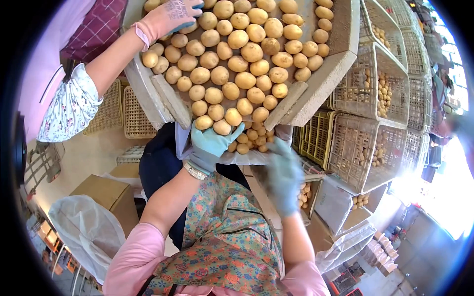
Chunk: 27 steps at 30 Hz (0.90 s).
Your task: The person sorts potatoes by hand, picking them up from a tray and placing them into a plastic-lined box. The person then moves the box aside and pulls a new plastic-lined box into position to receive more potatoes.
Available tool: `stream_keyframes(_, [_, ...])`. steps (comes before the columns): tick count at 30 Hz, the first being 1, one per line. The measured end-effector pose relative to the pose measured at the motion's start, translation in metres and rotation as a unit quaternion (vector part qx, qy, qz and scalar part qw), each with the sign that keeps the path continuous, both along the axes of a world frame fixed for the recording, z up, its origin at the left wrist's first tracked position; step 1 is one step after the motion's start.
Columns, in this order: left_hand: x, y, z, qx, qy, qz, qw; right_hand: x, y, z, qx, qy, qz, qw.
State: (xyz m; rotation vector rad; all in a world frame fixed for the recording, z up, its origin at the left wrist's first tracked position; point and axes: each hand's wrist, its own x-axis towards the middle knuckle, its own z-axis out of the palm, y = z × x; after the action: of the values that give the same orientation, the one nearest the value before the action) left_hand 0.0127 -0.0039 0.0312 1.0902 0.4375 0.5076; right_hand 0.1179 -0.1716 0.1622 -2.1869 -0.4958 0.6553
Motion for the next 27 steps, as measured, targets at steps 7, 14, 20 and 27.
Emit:
stream_keyframes(7, [-0.014, 0.000, -0.025, -0.580, -0.184, 0.063, 0.791, -0.023, 0.158, -0.072, -0.142, -0.193, 0.200, 0.950])
stream_keyframes(14, [-0.002, 0.001, -0.012, -0.483, -0.193, 0.060, 0.852, -0.029, 0.033, -0.039, -0.046, -0.222, 0.129, 0.965])
stream_keyframes(20, [0.009, 0.006, 0.012, -0.212, 0.004, 0.070, 0.975, 0.011, -0.201, -0.071, -0.442, -0.179, 0.005, 0.879])
stream_keyframes(27, [0.004, 0.011, -0.001, -0.589, -0.236, 0.062, 0.770, 0.049, 0.070, -0.004, -0.096, -0.482, 0.224, 0.841])
